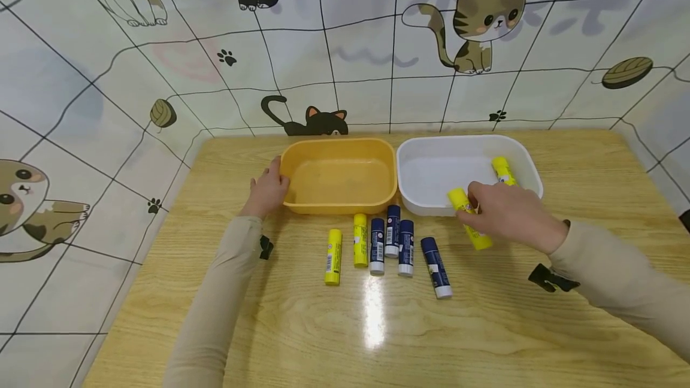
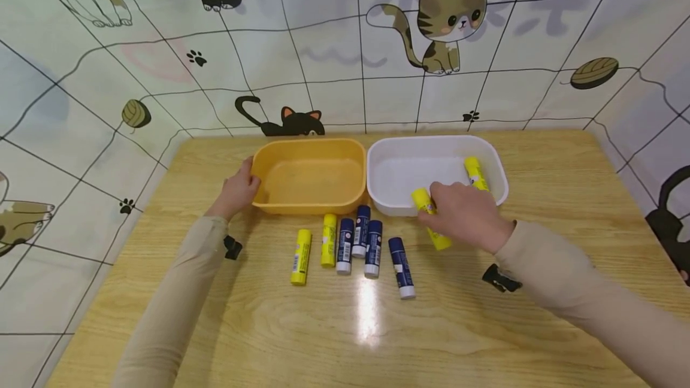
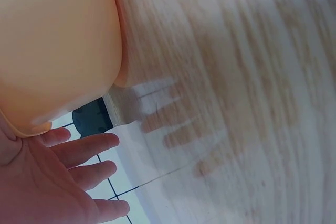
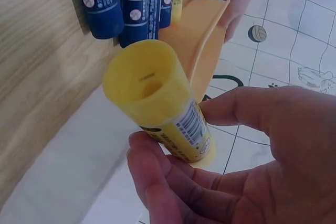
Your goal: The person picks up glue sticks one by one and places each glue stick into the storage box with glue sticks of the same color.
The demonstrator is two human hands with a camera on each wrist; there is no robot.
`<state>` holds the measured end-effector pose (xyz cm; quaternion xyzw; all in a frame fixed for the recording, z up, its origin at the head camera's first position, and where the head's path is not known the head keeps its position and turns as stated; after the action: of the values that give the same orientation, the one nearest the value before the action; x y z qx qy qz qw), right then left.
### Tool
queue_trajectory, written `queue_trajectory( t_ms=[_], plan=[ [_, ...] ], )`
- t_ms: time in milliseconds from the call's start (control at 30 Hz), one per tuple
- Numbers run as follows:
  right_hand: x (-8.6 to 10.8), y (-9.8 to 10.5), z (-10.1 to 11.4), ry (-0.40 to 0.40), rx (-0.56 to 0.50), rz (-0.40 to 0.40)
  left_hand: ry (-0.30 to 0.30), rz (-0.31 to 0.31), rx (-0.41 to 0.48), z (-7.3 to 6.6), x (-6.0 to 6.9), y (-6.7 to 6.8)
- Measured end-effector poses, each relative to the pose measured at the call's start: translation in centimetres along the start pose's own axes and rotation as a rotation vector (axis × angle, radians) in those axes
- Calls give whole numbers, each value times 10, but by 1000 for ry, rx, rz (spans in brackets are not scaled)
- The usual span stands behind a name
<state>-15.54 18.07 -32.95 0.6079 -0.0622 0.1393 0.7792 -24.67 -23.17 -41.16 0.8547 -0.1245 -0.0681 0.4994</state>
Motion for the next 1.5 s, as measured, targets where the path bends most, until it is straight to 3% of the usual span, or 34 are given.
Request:
queue_trajectory(
  t_ms=[867, 1300, 1500],
  plan=[
    [-48, 34, -22, -48, -50, 172, 21, -14, -21, 1, -2, 1],
    [-83, 35, -33, -118, -77, 307, 20, -2, 0, -1, 0, 0],
    [-99, 32, -45, -155, -114, 330, 15, 1, -2, -1, -1, 2]
  ],
)
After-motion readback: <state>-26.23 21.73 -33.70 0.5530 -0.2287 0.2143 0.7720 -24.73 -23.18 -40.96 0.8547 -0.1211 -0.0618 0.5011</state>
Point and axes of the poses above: each hand's wrist, its own x-axis away from the middle knuckle, its own y-axis out of the back of the hand, z = x × y, the point moved 3 cm from there along -x, towards the middle knuckle, and after that the axes turned 15 degrees about -y, right-handed, at the moved point
